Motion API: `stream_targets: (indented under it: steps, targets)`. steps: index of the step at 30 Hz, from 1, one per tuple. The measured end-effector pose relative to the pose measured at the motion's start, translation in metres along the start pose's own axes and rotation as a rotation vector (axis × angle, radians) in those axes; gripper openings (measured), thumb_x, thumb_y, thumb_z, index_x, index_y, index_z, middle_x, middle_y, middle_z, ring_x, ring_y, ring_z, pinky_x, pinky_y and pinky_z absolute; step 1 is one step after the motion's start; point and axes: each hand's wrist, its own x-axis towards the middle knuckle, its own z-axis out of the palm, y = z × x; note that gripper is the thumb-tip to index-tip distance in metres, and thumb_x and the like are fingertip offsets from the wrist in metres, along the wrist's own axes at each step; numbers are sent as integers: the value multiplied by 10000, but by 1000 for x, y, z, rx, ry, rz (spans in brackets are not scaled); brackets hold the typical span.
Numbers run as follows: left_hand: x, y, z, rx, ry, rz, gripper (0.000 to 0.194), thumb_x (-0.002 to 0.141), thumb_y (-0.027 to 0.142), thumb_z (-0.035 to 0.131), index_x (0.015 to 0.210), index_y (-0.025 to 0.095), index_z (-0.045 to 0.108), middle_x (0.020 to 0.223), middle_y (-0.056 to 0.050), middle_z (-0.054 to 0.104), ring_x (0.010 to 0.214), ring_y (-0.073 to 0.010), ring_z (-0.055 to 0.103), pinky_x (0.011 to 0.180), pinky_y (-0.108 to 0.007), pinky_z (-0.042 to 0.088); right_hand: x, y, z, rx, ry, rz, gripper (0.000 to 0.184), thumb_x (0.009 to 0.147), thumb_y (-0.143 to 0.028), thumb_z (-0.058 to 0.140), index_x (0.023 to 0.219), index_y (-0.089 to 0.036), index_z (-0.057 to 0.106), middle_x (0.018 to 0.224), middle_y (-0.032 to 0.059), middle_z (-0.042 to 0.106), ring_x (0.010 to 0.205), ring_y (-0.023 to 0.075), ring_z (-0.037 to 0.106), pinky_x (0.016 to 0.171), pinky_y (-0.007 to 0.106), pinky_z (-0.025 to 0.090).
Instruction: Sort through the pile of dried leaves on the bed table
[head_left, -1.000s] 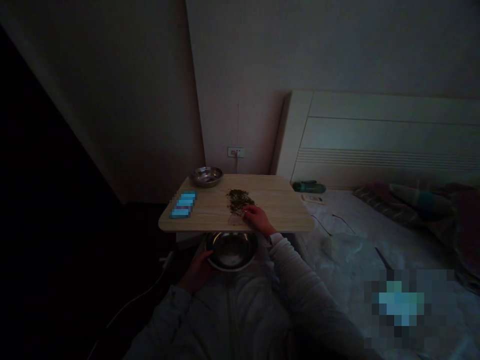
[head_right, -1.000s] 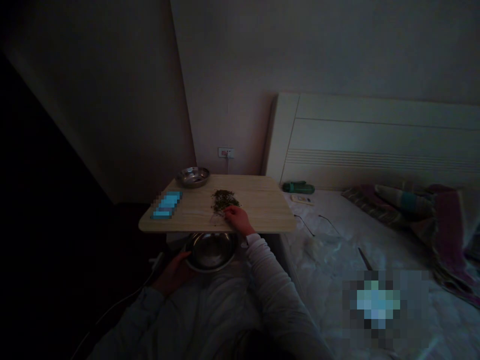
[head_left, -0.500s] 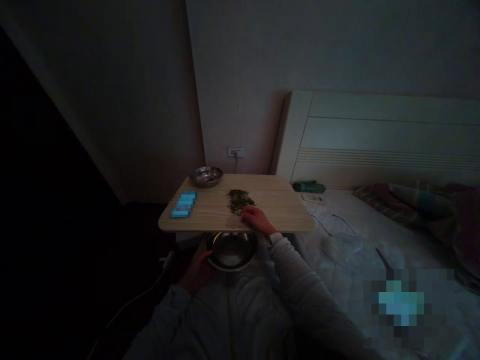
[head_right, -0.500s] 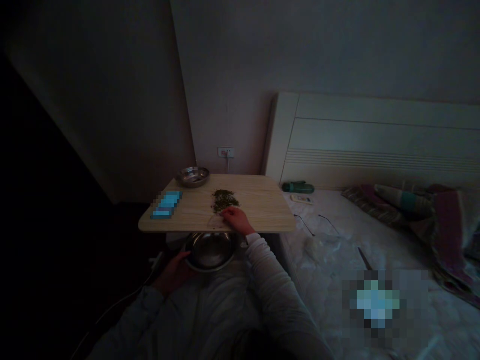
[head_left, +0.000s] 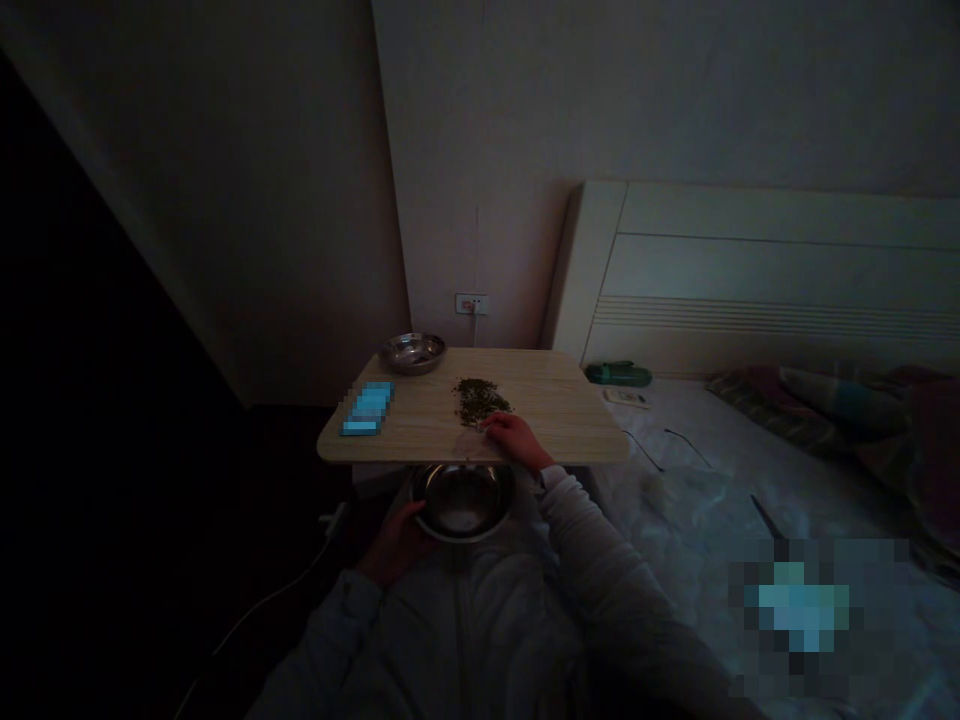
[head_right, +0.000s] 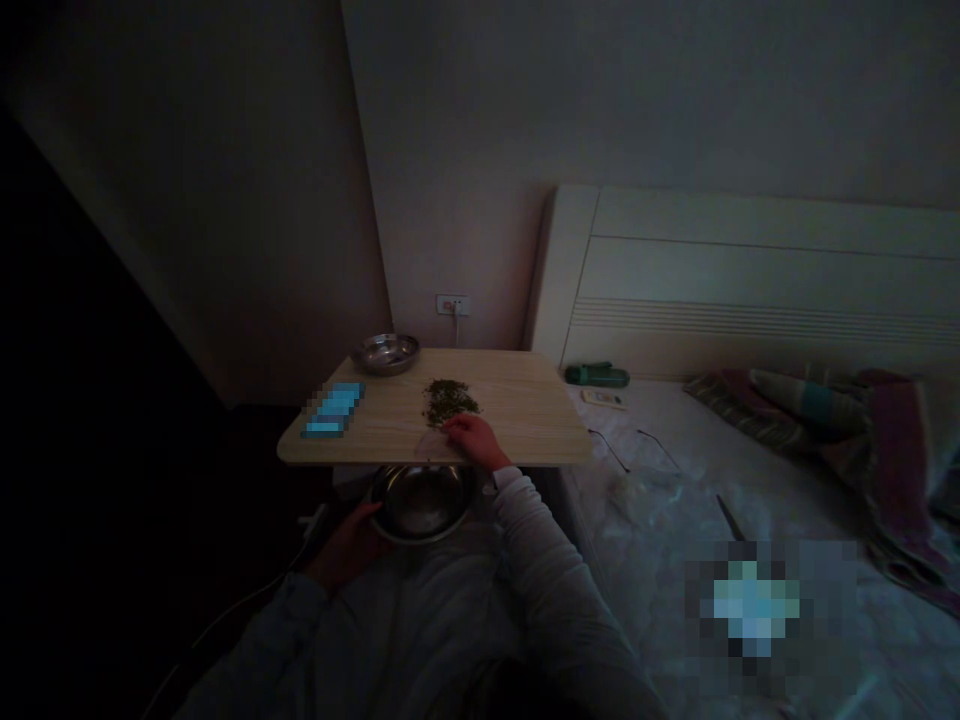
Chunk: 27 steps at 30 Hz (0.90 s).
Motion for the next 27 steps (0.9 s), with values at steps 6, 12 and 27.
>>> stream_targets:
  steps: [6, 12, 27]
  targets:
    - [-3, 1, 4, -4, -15, 3, 229, 829, 176, 617, 1026, 139, 728, 925, -116, 805, 1063, -318, 721, 890, -390, 567, 1, 2, 0, 62, 20, -24, 200, 676, -184, 553, 781, -188, 724, 605, -26, 663, 626, 142, 570, 625, 246, 426]
    - [-7, 2, 9, 19, 41, 4, 168, 831, 152, 598, 937, 145, 729, 884, -107, 803, 1076, -314, 712, 872, -373, 569, 1, 3, 0, 9, 2, -41, 168, 686, -191, 570, 760, -195, 720, 624, -27, 678, 642, 138, 573, 616, 238, 414]
    - [-10, 3, 14, 16, 28, -8, 154, 875, 151, 556, 850, 143, 708, 838, -115, 797, 1101, -311, 706, 929, -392, 557, 1, 1, 0, -13, -37, -8, 169, 687, -193, 577, 761, -190, 729, 670, -15, 674, 680, 146, 564, 667, 251, 420]
